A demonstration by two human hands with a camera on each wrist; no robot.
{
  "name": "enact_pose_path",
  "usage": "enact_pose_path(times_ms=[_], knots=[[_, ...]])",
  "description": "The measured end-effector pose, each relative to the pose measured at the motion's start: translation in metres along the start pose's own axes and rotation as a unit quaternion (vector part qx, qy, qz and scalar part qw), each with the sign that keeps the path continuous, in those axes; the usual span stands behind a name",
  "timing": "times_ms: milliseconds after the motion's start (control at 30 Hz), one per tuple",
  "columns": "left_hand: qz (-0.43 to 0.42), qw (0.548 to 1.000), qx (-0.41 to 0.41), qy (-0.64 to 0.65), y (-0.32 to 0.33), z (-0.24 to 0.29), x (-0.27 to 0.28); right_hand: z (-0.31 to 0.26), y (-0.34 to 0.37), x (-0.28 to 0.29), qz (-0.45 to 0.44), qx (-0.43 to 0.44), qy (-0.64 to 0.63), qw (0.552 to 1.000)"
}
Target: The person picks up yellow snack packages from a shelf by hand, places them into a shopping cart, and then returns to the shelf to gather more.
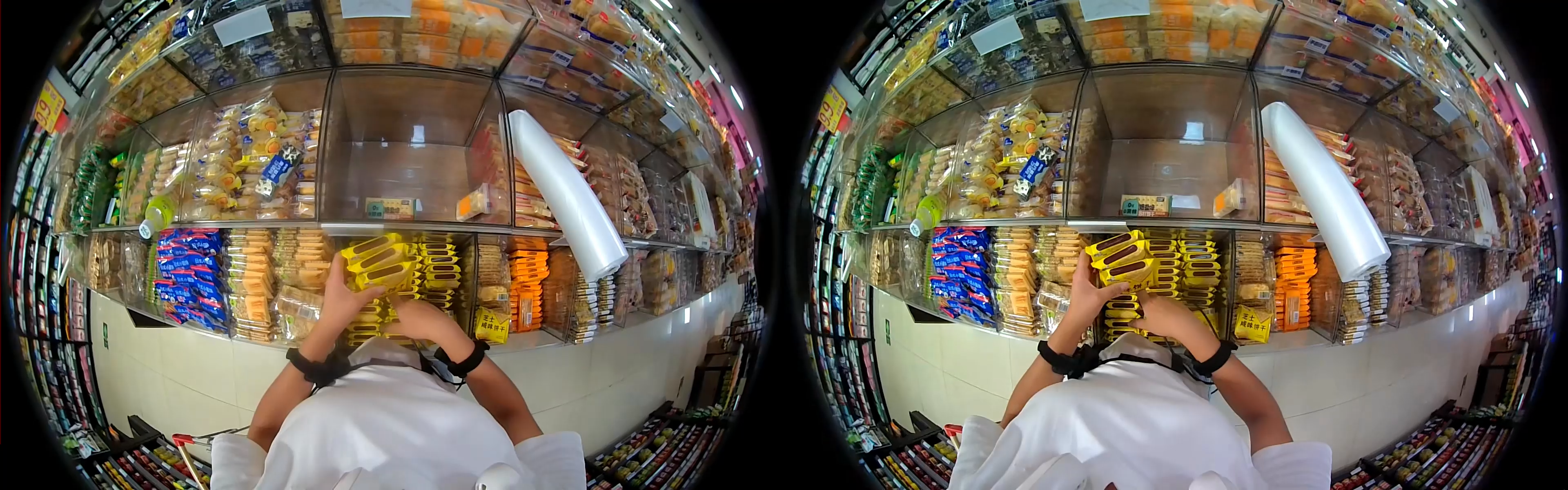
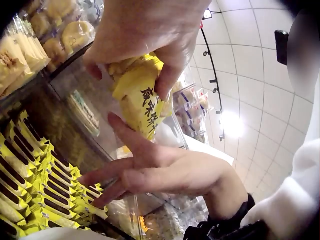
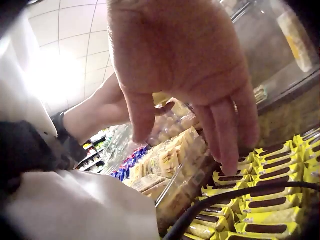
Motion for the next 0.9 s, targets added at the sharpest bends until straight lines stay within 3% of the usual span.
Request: enact_pose_path(times_ms=[133,533,633,900], knots=[[-0.007,1.000,0.001,-0.001,0.0001,0.0020,-0.0013,0.0021,-0.0014,0.0020,0.045,0.016,0.012,0.999],[-0.032,0.999,0.010,0.012,-0.0009,-0.0020,-0.0043,0.0019,-0.0009,0.0063,0.037,-0.003,-0.044,0.998],[-0.038,0.999,0.021,0.020,-0.0006,-0.0012,-0.0062,0.0034,-0.0045,0.0051,0.073,0.033,-0.029,0.996],[-0.044,0.999,0.019,0.001,-0.0004,-0.0035,-0.0081,0.0046,-0.0002,0.0089,0.069,0.030,-0.035,0.997]])
Point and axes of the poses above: each hand's wrist, its own y-axis away from the middle knuckle, its own x-axis out of the back of the hand, z = x × y, the point moved 7 cm from there along -y, towards the middle knuckle, and after that the axes turned 5 degrees about y, right-handed, at the moved point
